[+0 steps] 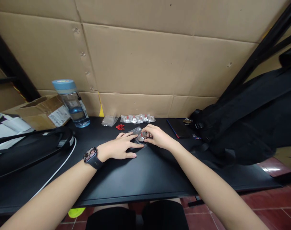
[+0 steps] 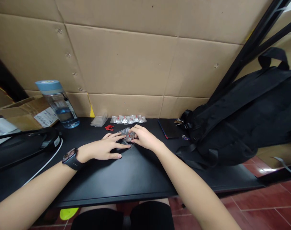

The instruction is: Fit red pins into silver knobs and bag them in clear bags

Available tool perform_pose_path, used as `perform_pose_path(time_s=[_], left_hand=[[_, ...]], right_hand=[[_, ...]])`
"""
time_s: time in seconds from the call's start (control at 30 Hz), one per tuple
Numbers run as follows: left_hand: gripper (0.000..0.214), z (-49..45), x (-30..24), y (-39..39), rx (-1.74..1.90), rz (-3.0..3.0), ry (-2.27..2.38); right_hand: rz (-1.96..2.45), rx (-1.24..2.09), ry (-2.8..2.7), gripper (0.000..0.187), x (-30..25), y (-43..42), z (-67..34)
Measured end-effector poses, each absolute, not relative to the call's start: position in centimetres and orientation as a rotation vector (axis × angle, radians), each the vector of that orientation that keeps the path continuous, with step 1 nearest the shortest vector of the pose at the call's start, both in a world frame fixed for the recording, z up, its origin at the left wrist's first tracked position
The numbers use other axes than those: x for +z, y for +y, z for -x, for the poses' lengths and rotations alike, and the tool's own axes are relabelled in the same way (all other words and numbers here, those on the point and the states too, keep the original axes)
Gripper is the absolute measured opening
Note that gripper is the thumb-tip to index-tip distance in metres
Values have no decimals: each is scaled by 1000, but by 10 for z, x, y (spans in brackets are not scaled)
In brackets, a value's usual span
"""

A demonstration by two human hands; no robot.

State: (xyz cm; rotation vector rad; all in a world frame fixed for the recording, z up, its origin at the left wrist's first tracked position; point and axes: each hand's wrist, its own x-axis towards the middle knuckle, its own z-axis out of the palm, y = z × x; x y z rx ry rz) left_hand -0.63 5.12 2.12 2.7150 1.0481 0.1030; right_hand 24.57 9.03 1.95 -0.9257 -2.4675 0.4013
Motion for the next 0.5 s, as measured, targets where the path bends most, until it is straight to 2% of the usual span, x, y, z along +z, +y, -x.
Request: perform_pose_path(time_s=[0.5], left_hand=[[53, 6, 24, 51, 115, -2741, 1014]], right_hand=[[1069, 173, -2434, 29, 10, 95, -244]])
